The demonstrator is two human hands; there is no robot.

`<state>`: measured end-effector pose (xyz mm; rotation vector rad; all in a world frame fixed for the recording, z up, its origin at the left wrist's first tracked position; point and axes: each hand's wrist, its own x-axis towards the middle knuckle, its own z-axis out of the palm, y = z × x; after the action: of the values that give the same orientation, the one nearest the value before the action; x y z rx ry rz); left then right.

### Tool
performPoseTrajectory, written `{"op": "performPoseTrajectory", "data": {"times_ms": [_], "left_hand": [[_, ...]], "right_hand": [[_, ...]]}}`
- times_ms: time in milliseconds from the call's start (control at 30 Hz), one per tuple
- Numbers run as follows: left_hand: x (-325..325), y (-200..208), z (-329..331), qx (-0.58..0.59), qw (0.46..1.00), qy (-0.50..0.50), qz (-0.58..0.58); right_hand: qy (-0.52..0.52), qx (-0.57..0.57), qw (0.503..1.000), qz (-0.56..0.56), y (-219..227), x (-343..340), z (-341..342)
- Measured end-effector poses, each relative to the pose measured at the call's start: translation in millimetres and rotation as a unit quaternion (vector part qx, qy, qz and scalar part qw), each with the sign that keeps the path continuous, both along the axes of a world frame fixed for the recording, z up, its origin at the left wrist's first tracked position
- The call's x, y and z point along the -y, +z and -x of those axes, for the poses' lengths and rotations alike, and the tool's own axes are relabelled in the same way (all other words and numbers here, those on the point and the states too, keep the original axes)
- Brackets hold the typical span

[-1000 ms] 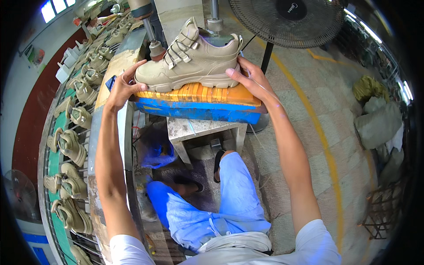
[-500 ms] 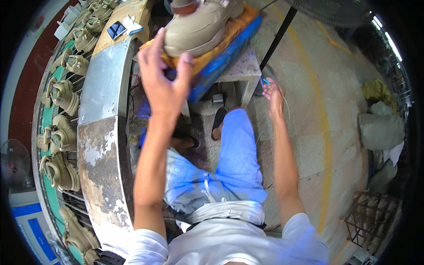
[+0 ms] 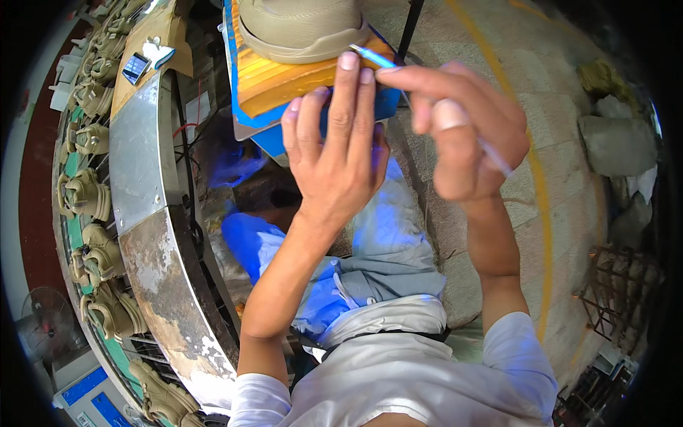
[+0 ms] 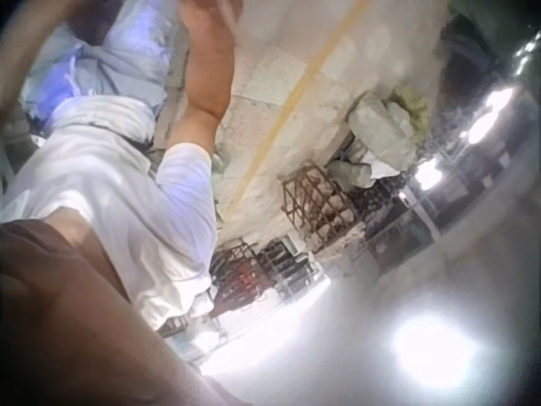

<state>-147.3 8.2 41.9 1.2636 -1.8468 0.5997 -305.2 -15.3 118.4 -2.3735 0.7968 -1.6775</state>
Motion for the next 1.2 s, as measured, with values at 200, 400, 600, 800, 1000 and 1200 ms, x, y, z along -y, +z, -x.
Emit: {"op": "performPoseTrajectory", "data": {"times_ms": [200,400,600,800,1000,1200], "left_hand": [[9.3,-17.1,36.2,-0.025,0.999,0.012,0.014],[9.9,-24.5,34.2,0.018,1.000,0.015,-0.007],[5.5,-19.0,17.3,0.016,1.000,0.005,-0.013],[-2.5,-8.2,-3.6,0.025,0.999,0.020,-0.002],[8.0,-15.1,-37.1,0.016,0.996,0.018,0.089],[6.0,-27.0,-80.5,0.021,0.998,0.002,0.067]], "right_hand": [[-0.002,-0.030,0.999,0.043,4.7,10.1,-19.7],[-0.028,-0.018,0.999,0.036,3.8,17.9,-18.5],[-0.019,0.037,0.999,-0.015,11.0,13.1,-16.9],[0.004,0.081,0.996,-0.042,12.3,13.3,-17.9],[0.046,0.148,0.984,-0.093,-0.4,12.4,-30.4],[0.062,0.096,0.993,-0.035,-13.5,11.3,-41.9]]}}
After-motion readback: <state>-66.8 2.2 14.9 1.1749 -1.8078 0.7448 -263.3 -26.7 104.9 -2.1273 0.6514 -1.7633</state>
